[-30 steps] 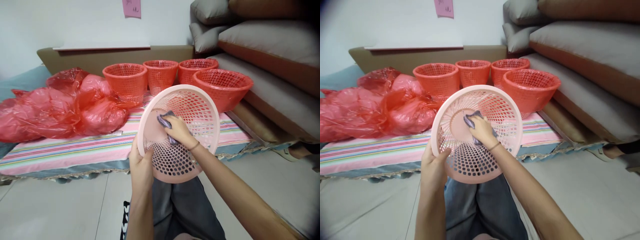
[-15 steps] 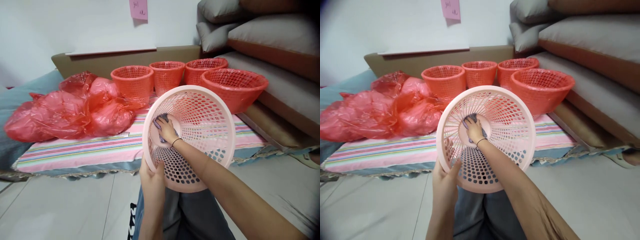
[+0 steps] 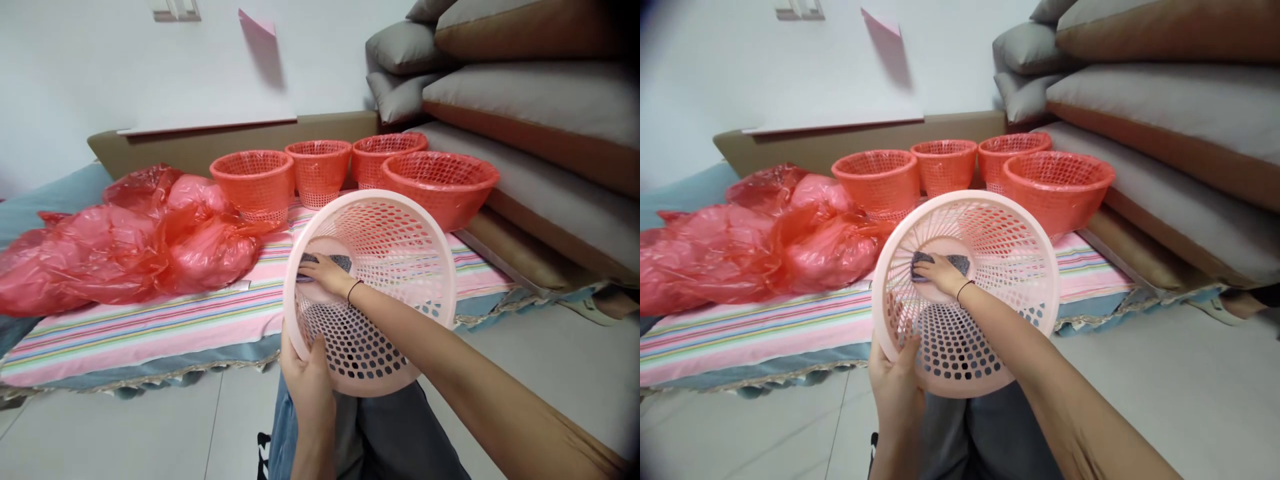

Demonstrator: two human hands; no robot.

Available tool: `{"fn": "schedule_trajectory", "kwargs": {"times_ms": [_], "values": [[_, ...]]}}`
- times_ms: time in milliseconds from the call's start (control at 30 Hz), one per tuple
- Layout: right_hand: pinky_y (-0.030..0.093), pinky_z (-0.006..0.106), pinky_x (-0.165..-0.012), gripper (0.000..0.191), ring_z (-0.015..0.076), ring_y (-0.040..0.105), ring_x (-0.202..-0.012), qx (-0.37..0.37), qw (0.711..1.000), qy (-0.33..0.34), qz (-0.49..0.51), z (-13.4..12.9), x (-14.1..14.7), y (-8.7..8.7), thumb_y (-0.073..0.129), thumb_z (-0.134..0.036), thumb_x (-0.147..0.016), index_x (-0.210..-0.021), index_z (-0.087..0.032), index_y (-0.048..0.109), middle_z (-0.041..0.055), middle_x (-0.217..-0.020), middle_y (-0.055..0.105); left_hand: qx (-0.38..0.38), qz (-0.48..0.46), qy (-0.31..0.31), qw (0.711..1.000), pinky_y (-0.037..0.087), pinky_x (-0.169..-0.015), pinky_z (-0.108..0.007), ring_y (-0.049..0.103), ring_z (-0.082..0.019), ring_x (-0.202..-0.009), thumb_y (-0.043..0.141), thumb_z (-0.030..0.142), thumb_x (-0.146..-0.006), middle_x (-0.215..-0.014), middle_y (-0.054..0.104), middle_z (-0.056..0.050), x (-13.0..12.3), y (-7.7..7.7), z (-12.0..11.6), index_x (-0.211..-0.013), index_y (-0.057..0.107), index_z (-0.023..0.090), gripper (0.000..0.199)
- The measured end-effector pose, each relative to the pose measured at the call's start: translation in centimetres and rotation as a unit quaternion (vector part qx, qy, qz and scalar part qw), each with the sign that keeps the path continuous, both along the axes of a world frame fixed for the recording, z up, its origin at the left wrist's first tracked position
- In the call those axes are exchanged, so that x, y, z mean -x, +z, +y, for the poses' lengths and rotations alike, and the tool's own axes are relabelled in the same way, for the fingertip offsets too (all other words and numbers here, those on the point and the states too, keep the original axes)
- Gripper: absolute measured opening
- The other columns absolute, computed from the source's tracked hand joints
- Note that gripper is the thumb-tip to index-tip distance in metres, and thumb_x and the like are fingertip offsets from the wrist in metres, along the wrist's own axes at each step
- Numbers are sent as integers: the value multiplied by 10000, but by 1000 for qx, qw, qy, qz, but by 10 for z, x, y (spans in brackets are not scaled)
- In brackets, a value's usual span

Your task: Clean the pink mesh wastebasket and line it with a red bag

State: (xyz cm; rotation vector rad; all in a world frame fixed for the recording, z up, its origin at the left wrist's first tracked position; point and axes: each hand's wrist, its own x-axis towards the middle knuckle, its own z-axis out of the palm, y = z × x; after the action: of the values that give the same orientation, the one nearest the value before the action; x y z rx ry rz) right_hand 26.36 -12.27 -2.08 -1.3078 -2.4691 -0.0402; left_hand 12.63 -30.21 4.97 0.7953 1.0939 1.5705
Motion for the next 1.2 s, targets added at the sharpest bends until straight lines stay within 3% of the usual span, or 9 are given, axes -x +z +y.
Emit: {"fn": "schedule_trajectory", "kwargs": {"times_ms": [100, 200, 267, 467, 667, 900, 1033, 1200], "values": [[398, 444, -1049, 361, 257, 452, -1279, -20, 999, -31, 12, -1, -1, 5, 488, -163, -957, -1300, -220, 588, 87, -1380, 576, 21, 10, -8, 1000, 395, -1117, -409, 538, -275, -1302, 697, 170, -711, -1319, 639, -92, 4, -5, 1, -1313, 588, 219, 614], [324, 588, -1083, 379, 355, 289, -1403, -23, 999, -31, 3, -8, -3, 6, 573, -281, -924, -1295, -211, 591, 105, -1411, 546, 31, 6, 8, 999, 401, -1111, -430, 580, -275, -1251, 706, 174, -699, -1235, 678, -97, 9, -6, 6, -1237, 627, 208, 545], [274, 630, -1097, 379, 370, 239, -1429, -16, 1000, -19, -8, -9, -5, 6, 542, -333, -941, -1294, -205, 595, 112, -1402, 554, 25, -13, 29, 999, 398, -1114, -427, 584, -269, -1245, 706, 163, -687, -1262, 665, -94, 12, -4, 11, -1204, 637, 210, 524], [353, 436, -1097, 354, 217, 473, -1271, 21, 999, 9, -30, -2, -4, 1, 461, -174, -965, -1300, -199, 573, 92, -1371, 558, 46, -46, 36, 997, 404, -1108, -450, 575, -283, -1261, 693, 129, -670, -1316, 638, -104, 17, 4, 17, -1234, 623, 216, 575], [424, 485, -1040, 347, 242, 541, -1188, 49, 998, -12, -27, -1, -1, -6, 546, -284, -960, -1285, -164, 551, 110, -1321, 558, 49, -33, 38, 998, 389, -1118, -466, 568, -286, -1267, 700, 147, -694, -1314, 638, -107, 19, 1, 18, -1234, 629, 216, 549], [503, 481, -963, 393, 246, 584, -1139, 87, 996, -8, -26, 6, -4, -2, 600, -375, -935, -1271, -175, 558, 100, -1306, 565, 54, -28, 45, 997, 370, -1130, -484, 553, -295, -1281, 703, 166, -716, -1343, 615, -105, 20, 0, 21, -1283, 592, 232, 582], [518, 468, -943, 377, 237, 595, -1119, 84, 995, -47, 1, 8, -1, -2, 598, -369, -938, -1259, -175, 564, 96, -1287, 577, 46, -14, 29, 998, 361, -1142, -463, 531, -288, -1308, 692, 184, -744, -1376, 594, -103, 21, -4, 18, -1314, 572, 234, 585], [522, 463, -938, 389, 237, 594, -1117, 68, 983, -160, 57, 11, 3, -8, 594, -370, -940, -1276, -180, 552, 100, -1300, 567, 44, -17, 16, 999, 370, -1141, -425, 489, -285, -1351, 709, 190, -732, -1410, 570, -109, 18, -5, 15, -1342, 555, 230, 630]]}}
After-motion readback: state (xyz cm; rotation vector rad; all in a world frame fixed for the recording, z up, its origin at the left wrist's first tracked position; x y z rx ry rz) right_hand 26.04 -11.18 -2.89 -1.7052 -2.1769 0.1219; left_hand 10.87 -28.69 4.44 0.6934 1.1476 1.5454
